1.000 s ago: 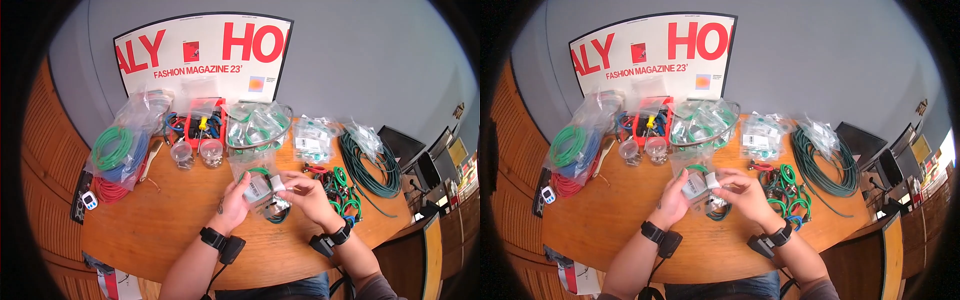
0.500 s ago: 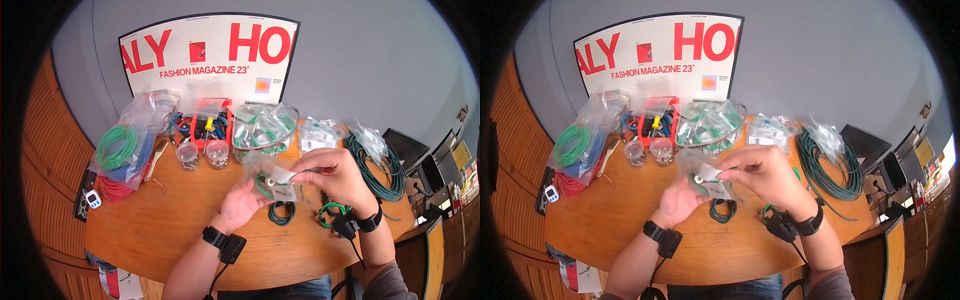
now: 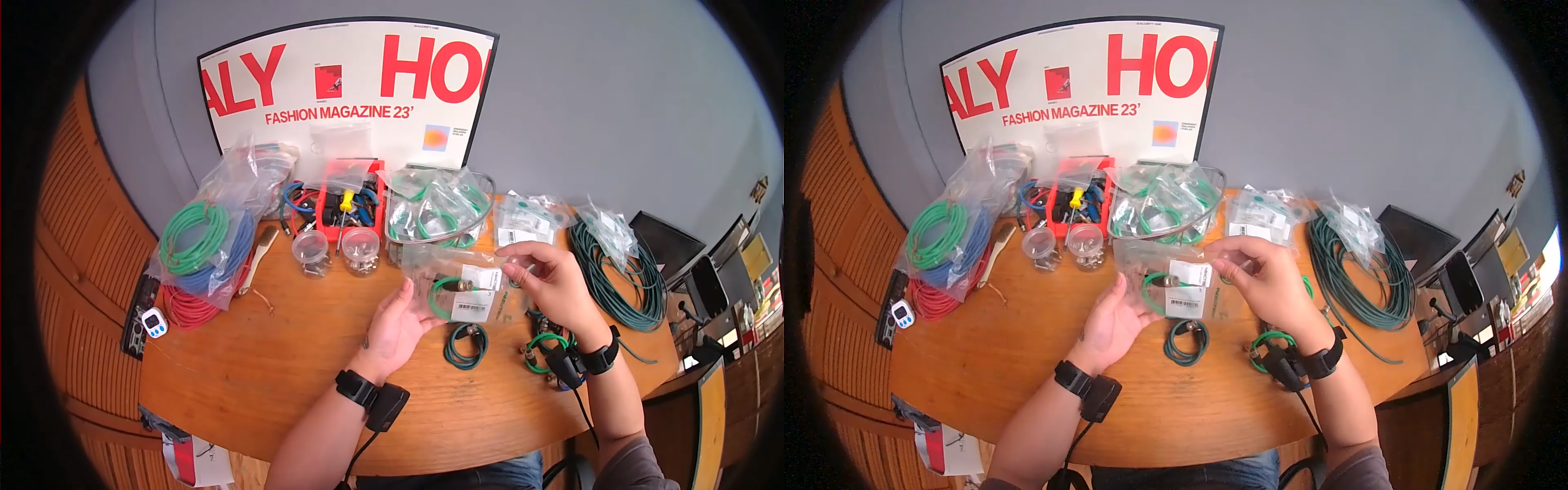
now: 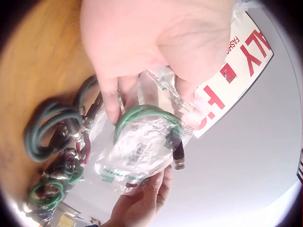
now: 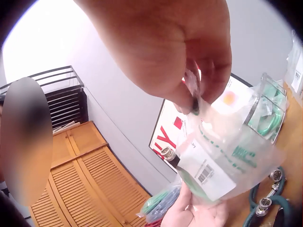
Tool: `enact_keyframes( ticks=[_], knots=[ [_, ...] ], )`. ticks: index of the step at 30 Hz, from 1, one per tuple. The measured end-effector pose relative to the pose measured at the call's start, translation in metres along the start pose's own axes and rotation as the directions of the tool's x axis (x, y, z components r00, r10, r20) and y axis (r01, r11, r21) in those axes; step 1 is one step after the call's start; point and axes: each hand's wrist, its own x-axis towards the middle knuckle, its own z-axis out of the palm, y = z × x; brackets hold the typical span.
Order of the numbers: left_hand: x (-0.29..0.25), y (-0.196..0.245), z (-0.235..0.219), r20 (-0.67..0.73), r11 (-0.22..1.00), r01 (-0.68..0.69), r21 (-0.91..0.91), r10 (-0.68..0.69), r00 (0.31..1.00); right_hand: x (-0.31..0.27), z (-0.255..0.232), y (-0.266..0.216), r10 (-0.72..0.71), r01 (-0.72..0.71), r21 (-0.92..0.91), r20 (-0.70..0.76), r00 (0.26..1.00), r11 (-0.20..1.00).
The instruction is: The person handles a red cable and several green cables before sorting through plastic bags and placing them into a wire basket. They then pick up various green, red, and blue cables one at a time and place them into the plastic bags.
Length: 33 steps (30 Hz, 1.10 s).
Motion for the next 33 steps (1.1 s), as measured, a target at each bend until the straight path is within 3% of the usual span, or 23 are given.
enact_keyframes(
  ticks=[3,5,7,9,10,12,14,16,20,23,25,28,33],
  knots=[
    [0.001,-0.001,-0.001,-0.042,0.999,-0.008,-0.052,0.006,0.999,0.003,0.003,0.005,-0.002,-0.003,0.083,0.06,0.998,0.997],
    [0.001,0.0,0.0,-0.025,0.999,-0.001,-0.042,0.0,1.0,0.007,0.007,0.002,-0.092,0.081,0.074,0.159,0.983,0.994],
    [0.001,0.001,0.002,-0.019,1.0,0.0,-0.028,-0.001,1.0,0.013,0.014,-0.005,-0.066,0.044,0.099,0.228,0.971,0.994],
    [0.001,0.0,0.004,-0.013,1.0,0.003,-0.013,-0.003,1.0,0.022,0.017,-0.016,0.014,-0.085,0.147,0.428,0.904,0.986],
    [0.001,0.0,0.004,-0.012,1.0,0.003,-0.019,-0.003,1.0,0.024,0.02,-0.014,0.014,-0.085,0.147,0.426,0.905,0.985],
    [0.0,0.002,0.002,-0.01,1.0,0.0,-0.022,0.0,1.0,0.029,0.028,-0.002,-0.1,-0.01,0.195,0.545,0.832,0.981],
    [-0.001,0.003,-0.001,0.001,1.0,0.018,0.006,-0.018,1.0,0.032,0.03,0.008,-0.056,-0.03,0.14,0.57,0.82,0.99],
    [0.001,0.003,-0.005,-0.003,1.0,0.008,0.006,-0.008,1.0,0.038,0.032,0.025,0.019,-0.25,0.26,0.658,0.753,0.933],
    [0.002,0.004,-0.006,0.001,1.0,-0.002,0.019,0.002,1.0,0.038,0.027,0.018,0.109,-0.352,0.241,0.667,0.737,0.904],
    [0.003,0.005,-0.001,0.059,1.0,-0.025,0.003,0.025,0.998,0.037,0.036,0.027,0.056,-0.27,0.245,0.637,0.769,0.931],
    [0.003,0.007,0.001,0.054,0.999,-0.024,-0.031,0.026,0.998,0.039,0.042,0.026,0.037,-0.135,0.133,0.565,0.824,0.982],
    [0.003,0.01,-0.003,0.029,0.996,-0.022,-0.089,0.024,0.999,0.04,0.038,0.005,0.105,-0.123,-0.003,0.537,0.837,0.992],
    [0.004,0.014,-0.008,-0.028,0.985,-0.007,-0.171,0.003,1.0,0.047,0.039,0.014,0.08,-0.067,-0.044,0.554,0.828,0.997]
  ],
)
